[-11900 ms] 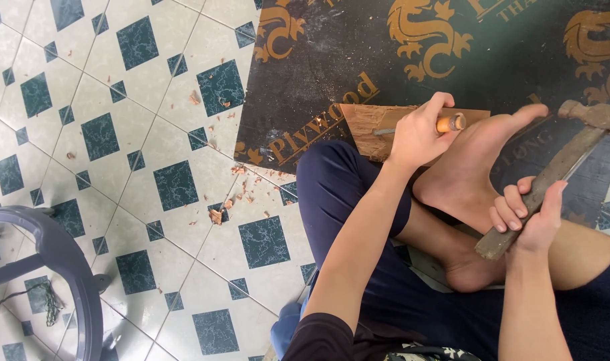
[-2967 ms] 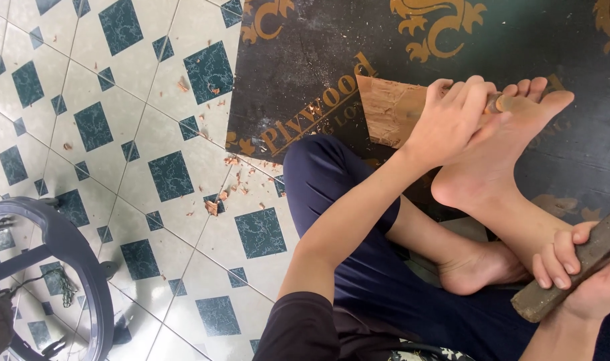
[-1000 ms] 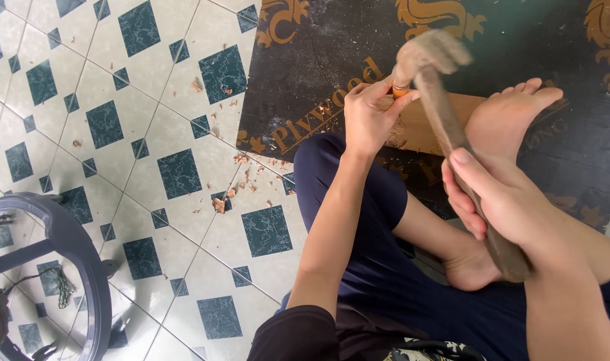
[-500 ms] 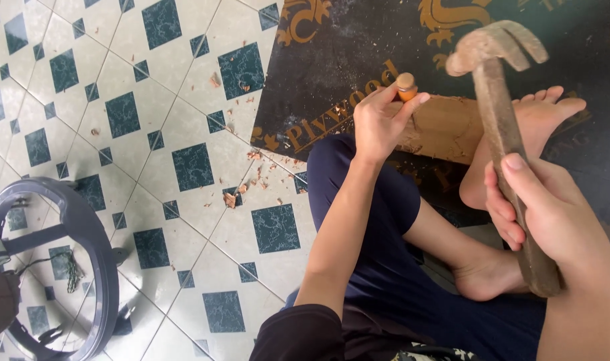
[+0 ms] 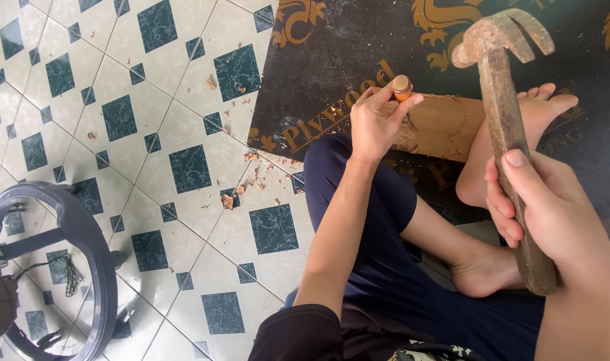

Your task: The person is carving a design into a piece of wood using a hammer and a chisel while sitting on the floor.

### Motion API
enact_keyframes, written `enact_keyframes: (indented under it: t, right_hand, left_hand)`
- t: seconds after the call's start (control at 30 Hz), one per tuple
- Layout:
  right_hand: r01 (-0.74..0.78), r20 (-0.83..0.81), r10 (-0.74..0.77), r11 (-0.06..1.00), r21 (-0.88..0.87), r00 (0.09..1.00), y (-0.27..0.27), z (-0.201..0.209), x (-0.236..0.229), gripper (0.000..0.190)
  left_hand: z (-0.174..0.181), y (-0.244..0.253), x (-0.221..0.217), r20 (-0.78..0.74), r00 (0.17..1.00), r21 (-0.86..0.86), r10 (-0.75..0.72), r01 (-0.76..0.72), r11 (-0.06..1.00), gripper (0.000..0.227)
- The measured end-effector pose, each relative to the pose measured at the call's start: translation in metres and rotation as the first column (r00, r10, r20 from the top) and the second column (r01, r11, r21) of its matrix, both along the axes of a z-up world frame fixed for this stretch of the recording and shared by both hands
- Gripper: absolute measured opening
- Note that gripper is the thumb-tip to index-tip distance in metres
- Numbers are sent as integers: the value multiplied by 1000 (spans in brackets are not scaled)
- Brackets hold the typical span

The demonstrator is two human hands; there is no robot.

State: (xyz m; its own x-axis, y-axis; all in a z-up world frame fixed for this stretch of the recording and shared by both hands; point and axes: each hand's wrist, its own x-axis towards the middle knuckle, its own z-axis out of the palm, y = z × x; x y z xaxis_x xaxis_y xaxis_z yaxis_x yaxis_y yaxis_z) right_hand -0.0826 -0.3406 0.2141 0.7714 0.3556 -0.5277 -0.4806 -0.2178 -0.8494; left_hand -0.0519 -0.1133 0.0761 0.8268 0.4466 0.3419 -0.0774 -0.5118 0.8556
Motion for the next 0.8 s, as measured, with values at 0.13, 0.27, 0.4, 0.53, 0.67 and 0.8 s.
enact_keyframes:
  t: [0.13, 0.27, 0.4, 0.53, 0.67, 0.8]
  right_hand:
    - [-42, -12, 43, 999, 25, 999, -3, -10, 1, 37]
    - [-66, -34, 66, 998, 4, 997, 0, -12, 0, 38]
    - [-92, -19, 91, 995, -29, 996, 3, -8, -2, 37]
    - [-108, -9, 108, 994, 34, 994, 4, -2, -4, 36]
    - [-103, -32, 104, 994, 32, 994, 9, -11, 3, 36]
    - [-214, -63, 210, 976, -49, 976, 20, -9, 13, 42]
  left_hand:
    - [-2, 0, 0, 0, 1000, -6, 17, -17, 1000, 28]
    - [-6, 1, 1, -7, 1000, -8, 19, -19, 1000, 28]
    - [-6, 0, 2, 7, 1000, -28, 7, -7, 1000, 28]
    - [-6, -1, 2, 9, 1000, -2, 19, -19, 1000, 26]
    - [-5, -1, 4, 41, 999, 34, 15, -16, 999, 27]
    - [-13, -2, -1, 9, 1000, 10, -30, 30, 999, 35]
